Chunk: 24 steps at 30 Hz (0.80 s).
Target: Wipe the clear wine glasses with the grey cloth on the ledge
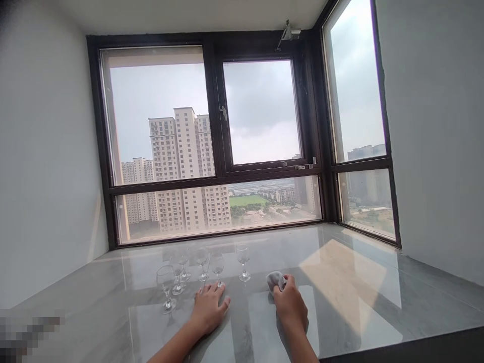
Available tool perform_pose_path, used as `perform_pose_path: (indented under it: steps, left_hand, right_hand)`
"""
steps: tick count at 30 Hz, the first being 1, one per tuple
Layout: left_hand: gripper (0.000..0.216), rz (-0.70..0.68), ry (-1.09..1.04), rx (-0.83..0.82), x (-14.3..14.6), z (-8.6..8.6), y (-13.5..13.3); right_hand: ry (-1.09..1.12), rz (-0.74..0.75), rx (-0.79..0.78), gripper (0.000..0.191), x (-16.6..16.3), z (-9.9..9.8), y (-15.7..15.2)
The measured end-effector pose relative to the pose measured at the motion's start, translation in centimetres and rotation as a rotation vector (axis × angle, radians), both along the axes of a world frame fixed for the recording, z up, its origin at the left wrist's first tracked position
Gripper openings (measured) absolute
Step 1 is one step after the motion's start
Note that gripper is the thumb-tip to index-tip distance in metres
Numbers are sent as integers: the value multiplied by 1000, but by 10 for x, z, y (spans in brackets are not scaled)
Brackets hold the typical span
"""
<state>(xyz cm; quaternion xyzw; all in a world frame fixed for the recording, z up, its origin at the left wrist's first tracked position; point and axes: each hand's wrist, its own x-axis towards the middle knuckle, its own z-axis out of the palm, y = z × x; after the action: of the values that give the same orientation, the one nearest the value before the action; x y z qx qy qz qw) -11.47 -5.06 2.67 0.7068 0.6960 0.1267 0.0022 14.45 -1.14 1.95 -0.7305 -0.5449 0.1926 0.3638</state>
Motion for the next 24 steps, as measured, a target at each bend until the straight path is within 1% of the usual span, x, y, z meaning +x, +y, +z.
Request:
perform_pose_path:
  steps: [3,7,12,18,21,24]
  left_hand:
    - [63,77,20,-18,-23,0,-5]
    - [64,163,24,4,-38,-4,-10]
    - [66,254,22,6,-44,-8,-7]
    - [64,299,11,-18,-48,-3,3]
    - [64,320,30,-8,-48,-2,1]
    - [60,338,50,44,-47,-2,-6]
  right_hand:
    - [-3,-1,-3,37,0,1,-2]
    - [-14,-13,-4,35,-1,3,-3]
    - [-14,-15,0,35,-1,4,-3]
    - [-15,-6,8,33,-2,6,-4]
    - [-7,-4,7,32,-2,6,-5]
    - [2,-1,12,32,-2,7,-5]
